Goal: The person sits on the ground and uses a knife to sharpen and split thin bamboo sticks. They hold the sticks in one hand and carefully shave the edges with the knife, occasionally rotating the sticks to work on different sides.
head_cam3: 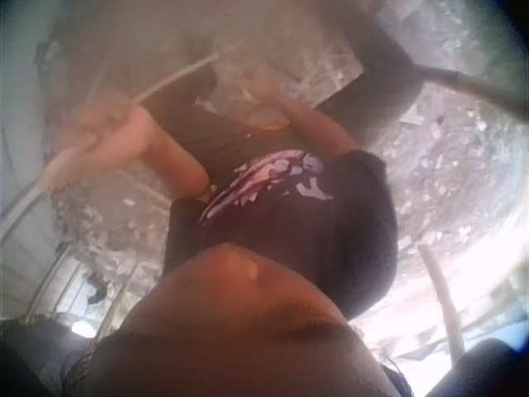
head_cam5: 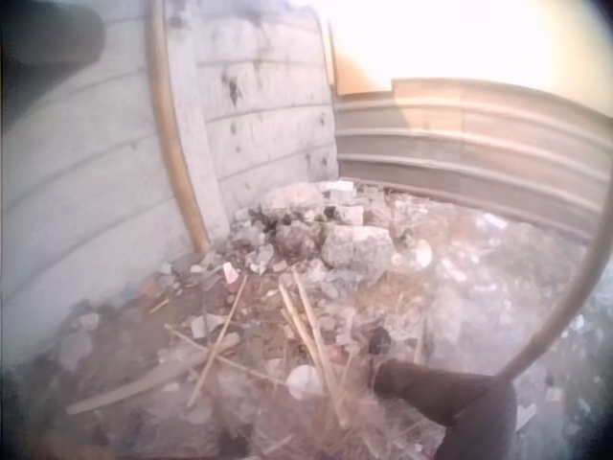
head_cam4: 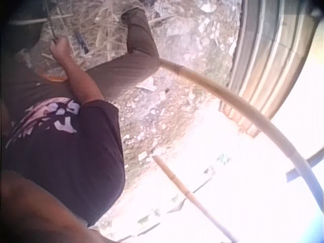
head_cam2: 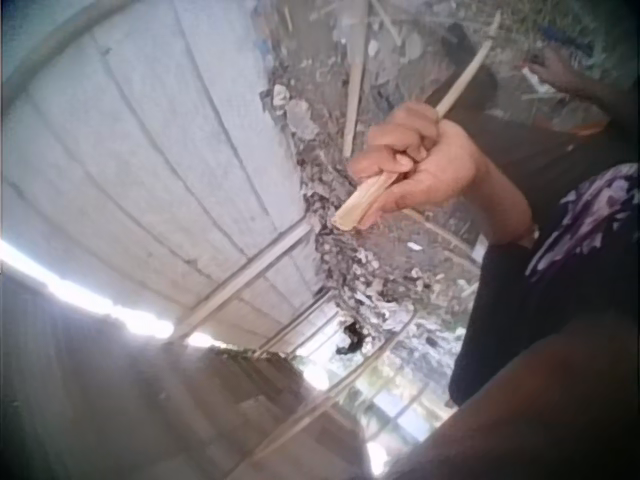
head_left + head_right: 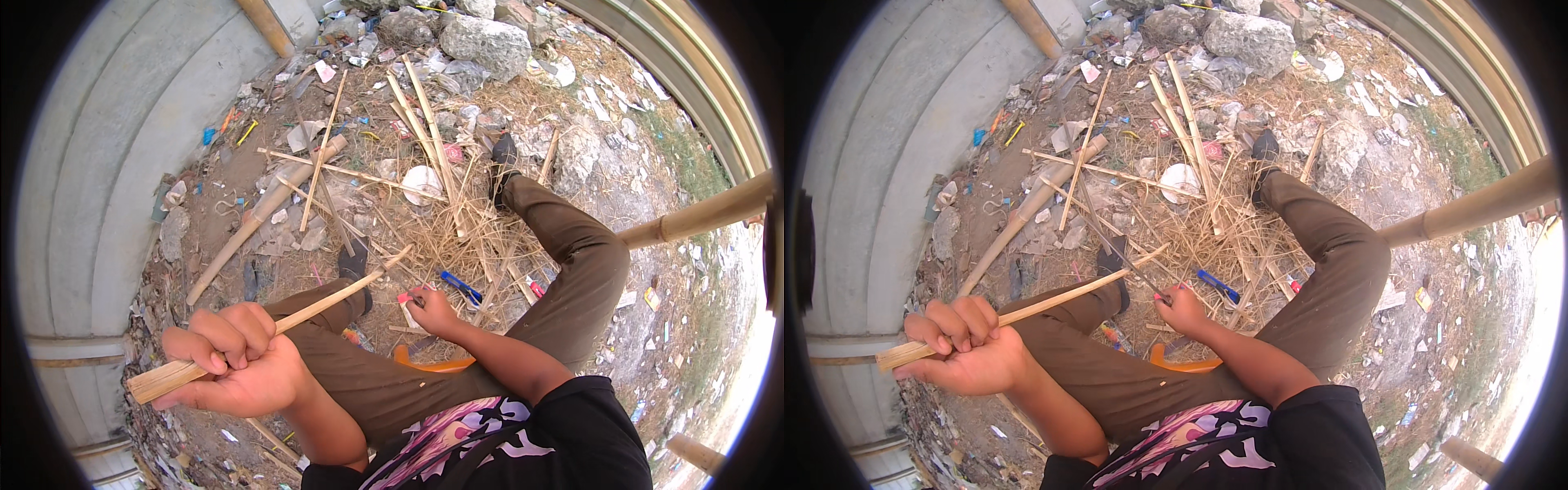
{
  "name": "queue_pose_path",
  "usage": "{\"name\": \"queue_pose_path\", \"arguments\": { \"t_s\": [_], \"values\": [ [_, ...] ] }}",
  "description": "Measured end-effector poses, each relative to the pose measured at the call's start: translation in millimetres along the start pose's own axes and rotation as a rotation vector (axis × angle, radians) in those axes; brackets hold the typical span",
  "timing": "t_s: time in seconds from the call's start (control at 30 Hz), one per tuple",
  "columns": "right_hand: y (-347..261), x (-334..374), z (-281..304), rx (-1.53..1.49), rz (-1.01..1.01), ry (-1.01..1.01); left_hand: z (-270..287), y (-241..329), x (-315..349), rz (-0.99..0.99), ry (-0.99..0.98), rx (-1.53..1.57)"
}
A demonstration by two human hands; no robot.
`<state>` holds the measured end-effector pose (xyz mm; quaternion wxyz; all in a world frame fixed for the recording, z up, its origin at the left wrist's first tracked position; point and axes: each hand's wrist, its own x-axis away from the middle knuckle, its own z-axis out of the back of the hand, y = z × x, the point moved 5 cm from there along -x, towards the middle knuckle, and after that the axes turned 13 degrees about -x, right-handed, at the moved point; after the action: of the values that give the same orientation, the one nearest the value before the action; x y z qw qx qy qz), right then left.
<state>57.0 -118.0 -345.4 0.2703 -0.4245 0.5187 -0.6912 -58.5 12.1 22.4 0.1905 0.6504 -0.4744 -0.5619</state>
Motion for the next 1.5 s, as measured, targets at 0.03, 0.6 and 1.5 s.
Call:
{"name": "queue_pose_path", "arguments": {
  "t_s": [0.03, 0.6, 1.5],
  "values": [
    [3, 1, 4, 0.058, -0.13, 0.019, 0, -3, -1, 0.003, -0.006, -0.004],
    [59, 2, 53, 0.934, -0.631, -0.054, 43, 118, 2, -0.336, -0.27, 0.22],
    [-261, 36, 55, -0.598, 0.385, -0.184, 83, 259, 164, -1.016, 0.819, -0.329]
  ]
}}
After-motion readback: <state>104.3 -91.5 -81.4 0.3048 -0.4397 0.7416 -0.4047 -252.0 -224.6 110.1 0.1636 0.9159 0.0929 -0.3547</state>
